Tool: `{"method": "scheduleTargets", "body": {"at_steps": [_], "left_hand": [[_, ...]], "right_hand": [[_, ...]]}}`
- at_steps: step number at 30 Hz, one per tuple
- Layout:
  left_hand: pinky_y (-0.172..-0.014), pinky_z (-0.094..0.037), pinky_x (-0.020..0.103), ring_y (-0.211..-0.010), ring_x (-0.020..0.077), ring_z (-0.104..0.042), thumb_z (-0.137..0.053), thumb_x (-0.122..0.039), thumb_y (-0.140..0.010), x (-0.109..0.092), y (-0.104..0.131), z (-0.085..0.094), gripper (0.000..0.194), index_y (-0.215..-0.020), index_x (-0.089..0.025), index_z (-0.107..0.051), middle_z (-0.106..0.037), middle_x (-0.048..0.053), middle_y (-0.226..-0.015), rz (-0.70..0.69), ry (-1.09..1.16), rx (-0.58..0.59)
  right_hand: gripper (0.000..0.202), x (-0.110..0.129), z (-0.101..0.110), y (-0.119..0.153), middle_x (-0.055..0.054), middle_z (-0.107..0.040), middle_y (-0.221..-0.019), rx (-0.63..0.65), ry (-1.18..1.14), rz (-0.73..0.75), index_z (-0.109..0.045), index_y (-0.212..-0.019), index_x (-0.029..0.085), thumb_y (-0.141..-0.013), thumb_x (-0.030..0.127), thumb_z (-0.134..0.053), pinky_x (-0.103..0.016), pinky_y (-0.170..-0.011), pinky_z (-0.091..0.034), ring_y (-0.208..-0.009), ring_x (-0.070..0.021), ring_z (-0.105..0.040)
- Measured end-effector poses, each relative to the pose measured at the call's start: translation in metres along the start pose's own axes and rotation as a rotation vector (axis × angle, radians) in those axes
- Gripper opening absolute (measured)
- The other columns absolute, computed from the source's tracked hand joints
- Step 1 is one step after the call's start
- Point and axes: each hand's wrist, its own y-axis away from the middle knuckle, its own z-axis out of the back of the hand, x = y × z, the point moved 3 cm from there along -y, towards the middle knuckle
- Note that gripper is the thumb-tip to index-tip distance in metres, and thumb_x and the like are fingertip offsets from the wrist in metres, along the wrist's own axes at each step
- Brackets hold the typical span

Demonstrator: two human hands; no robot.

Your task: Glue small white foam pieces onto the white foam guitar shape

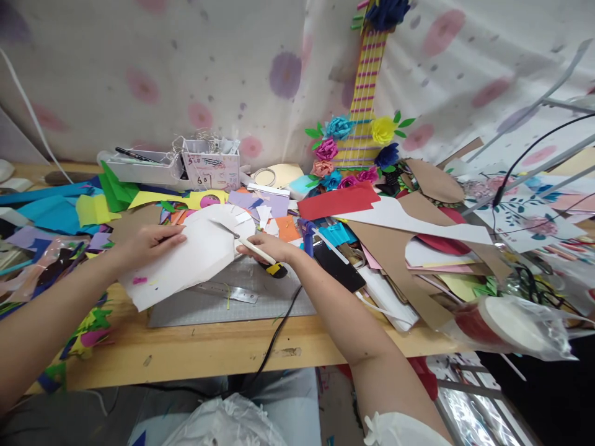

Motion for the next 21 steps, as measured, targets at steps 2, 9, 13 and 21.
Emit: {"method": "scheduleTargets", "body": {"at_steps": [2, 9, 13, 21], "left_hand": [[-0.072, -0.047, 0.028, -0.079, 0.0211, -0.063, -0.039, -0.055, -0.083, 0.001, 0.002, -0.003, 0.046, -0.097, -0.025, -0.071, -0.073, 0.004, -0.094, 0.046, 0.065, 0.022], [-0.067, -0.047, 0.029, -0.081, 0.0231, -0.061, -0.044, -0.063, -0.073, 0.003, 0.001, -0.003, 0.057, -0.096, -0.02, -0.073, -0.073, 0.005, -0.096, 0.228, 0.201, 0.024], [-0.062, -0.043, 0.026, -0.075, 0.0202, -0.056, -0.044, -0.059, -0.074, 0.005, 0.005, 0.008, 0.056, -0.093, -0.015, -0.072, -0.072, 0.003, -0.088, 0.271, 0.2, -0.039], [-0.068, -0.047, 0.03, -0.079, 0.0229, -0.06, -0.044, -0.062, -0.073, 0.0, 0.005, 0.005, 0.054, -0.087, -0.017, -0.073, -0.072, 0.006, -0.09, 0.222, 0.197, -0.014]], "right_hand": [[0.052, -0.003, -0.002, 0.0, 0.007, -0.041, -0.051, -0.019, -0.022, -0.017, -0.045, -0.068, 0.019, -0.067, 0.069, -0.061, -0.022, -0.043, -0.033, -0.044, -0.007, -0.039], [0.05, -0.004, 0.001, -0.003, 0.007, -0.042, -0.048, -0.002, -0.008, 0.018, -0.043, -0.062, 0.019, -0.07, 0.065, -0.061, -0.021, -0.039, -0.028, -0.039, -0.0059, -0.038], [0.048, -0.004, 0.007, 0.003, 0.007, -0.041, -0.052, 0.122, -0.081, 0.05, -0.04, -0.065, 0.02, -0.071, 0.062, -0.062, -0.021, -0.041, -0.03, -0.044, -0.0059, -0.038], [0.04, 0.016, 0.016, -0.002, 0.001, -0.055, -0.064, -0.325, -0.115, 0.163, -0.048, -0.075, 0.019, -0.074, 0.058, -0.059, -0.024, -0.052, -0.039, -0.057, -0.0115, -0.051]]}}
